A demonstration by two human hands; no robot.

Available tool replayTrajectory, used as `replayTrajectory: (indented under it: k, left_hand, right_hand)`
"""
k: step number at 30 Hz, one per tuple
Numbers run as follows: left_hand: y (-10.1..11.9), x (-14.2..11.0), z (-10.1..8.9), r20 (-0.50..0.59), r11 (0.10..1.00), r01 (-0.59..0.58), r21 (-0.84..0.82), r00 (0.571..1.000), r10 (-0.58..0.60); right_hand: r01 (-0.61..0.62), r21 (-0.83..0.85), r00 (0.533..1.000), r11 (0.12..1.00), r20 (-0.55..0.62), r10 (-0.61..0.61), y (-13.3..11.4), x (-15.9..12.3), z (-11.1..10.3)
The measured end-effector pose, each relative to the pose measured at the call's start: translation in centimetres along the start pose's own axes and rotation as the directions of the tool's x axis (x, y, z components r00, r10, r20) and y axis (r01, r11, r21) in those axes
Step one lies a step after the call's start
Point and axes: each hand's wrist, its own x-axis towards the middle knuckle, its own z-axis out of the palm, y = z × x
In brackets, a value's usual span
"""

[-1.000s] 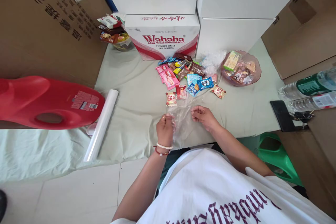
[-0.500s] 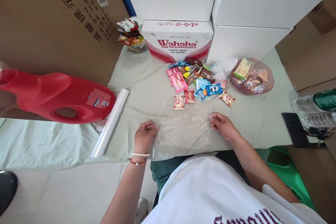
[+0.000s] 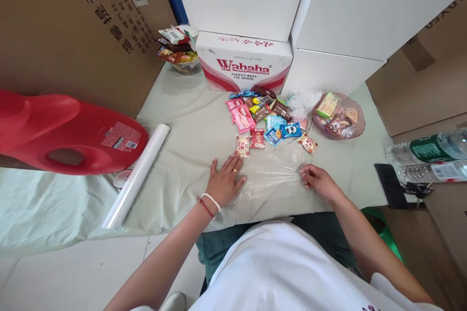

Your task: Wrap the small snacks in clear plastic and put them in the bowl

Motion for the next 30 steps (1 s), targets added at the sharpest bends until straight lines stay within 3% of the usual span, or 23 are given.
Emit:
replayTrajectory:
  k: [3, 5, 7, 9, 12, 15, 18, 21, 23, 26, 30]
  left_hand:
    - [-1.3, -1.6, 1.0, -0.020, 1.000, -0.003, 0.017, 1.000, 0.003]
    - [-1.0, -2.5, 1.3, -0.033, 0.999, 0.018, 0.030, 0.999, -0.017]
    - [-0.3, -3.3, 1.5, -0.026, 0.999, 0.034, 0.040, 0.999, -0.033]
    - [0.4, -3.9, 1.6, -0.021, 0.998, 0.051, 0.048, 0.999, -0.050]
    - [0.9, -4.5, 1.7, -0.025, 0.996, 0.071, 0.057, 0.997, -0.070]
    - [0.8, -4.8, 1.7, -0.026, 0.996, 0.067, 0.054, 0.998, -0.066]
    - [0.7, -4.9, 1.6, -0.039, 0.998, 0.061, 0.032, 0.997, -0.059]
    - [0.6, -5.0, 1.6, -0.054, 0.998, 0.057, 0.002, 0.997, -0.057]
    - [0.6, -5.0, 1.5, -0.058, 0.999, 0.052, -0.014, 0.997, -0.053]
    - [0.6, -4.9, 1.5, -0.065, 0.998, 0.046, -0.034, 0.997, -0.048]
    - [0.6, -4.8, 1.4, -0.070, 0.998, 0.051, -0.046, 0.996, -0.054]
  right_hand:
    - [0.010, -0.165, 1.000, 0.986, -0.007, -0.012, -0.5, 0.8, -1.7]
    - [0.122, -0.317, 0.984, 0.941, -0.084, -0.156, -2.7, 2.2, -1.9]
    - [0.241, -0.492, 0.933, 0.837, -0.120, -0.339, -6.2, 4.4, -1.1]
    - [0.310, -0.673, 0.899, 0.671, -0.021, -0.437, -10.3, 7.2, 0.4]
    - [0.216, -0.899, 0.889, 0.381, 0.021, -0.457, -15.2, 12.0, 2.8]
    - [0.057, -0.967, 0.913, 0.247, -0.050, -0.406, -17.3, 16.3, 3.9]
    - [-0.011, -0.977, 0.946, 0.214, -0.080, -0.314, -17.4, 19.0, 3.3]
    - [-0.003, -0.976, 0.957, 0.215, -0.065, -0.282, -17.8, 20.4, 1.6]
    - [0.050, -0.967, 0.943, 0.250, -0.036, -0.330, -18.9, 21.2, 0.4]
    - [0.145, -0.944, 0.886, 0.295, -0.009, -0.464, -21.5, 22.8, -0.3]
    - [0.283, -0.919, 0.862, 0.274, 0.118, -0.493, -23.6, 25.5, 1.6]
